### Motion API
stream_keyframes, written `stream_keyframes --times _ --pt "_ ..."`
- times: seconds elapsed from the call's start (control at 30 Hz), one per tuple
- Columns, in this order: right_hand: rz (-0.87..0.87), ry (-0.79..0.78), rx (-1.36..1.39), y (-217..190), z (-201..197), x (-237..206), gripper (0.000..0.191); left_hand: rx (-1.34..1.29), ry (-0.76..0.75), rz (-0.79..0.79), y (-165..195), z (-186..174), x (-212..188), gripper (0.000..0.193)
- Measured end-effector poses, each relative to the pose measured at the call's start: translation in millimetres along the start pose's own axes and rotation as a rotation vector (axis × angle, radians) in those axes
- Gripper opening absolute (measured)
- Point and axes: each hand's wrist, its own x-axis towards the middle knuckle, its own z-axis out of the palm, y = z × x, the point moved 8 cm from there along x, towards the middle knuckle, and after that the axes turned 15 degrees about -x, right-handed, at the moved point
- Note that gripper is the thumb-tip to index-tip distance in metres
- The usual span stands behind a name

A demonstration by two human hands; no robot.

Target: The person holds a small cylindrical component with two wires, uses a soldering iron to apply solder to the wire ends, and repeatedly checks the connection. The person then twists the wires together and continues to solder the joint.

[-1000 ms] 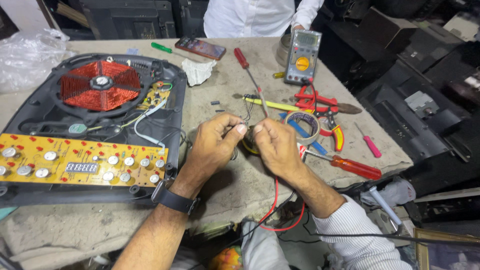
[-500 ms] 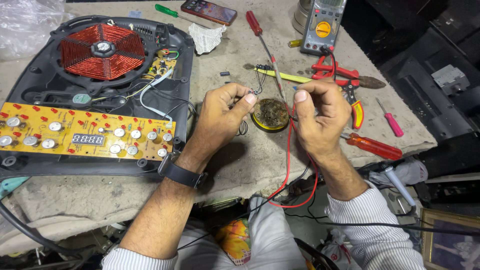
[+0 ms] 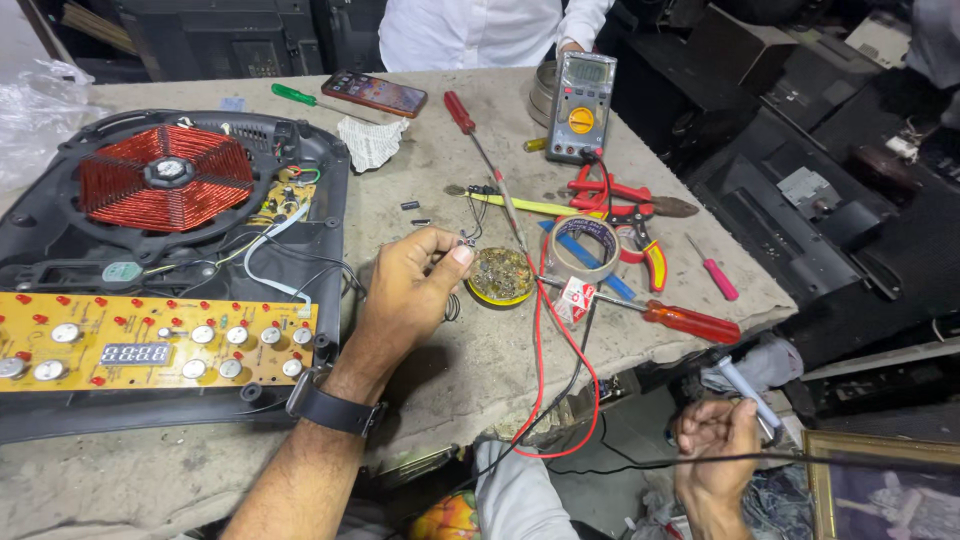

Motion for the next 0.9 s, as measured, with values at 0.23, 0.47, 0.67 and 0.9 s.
stream_keyframes --times 0.23,0.47,0.67,0.9 --pt "0.39 0.161 0.201 33 -53 27 0.055 0.057 0.033 -0.032 0 3 1 0.019" --pt "0.326 0.018 0.245 21 -34 39 0.028 0.453 -0.03 0.184 1 4 1 0.016" --pt "0.255 0.006 0.098 19 -51 46 0.025 0.554 -0.024 0.116 -18 5 9 0.015" --pt "0.037 0.601 0.082 16 -193 25 0.037 0.617 0.023 -0.028 -29 5 26 0.017"
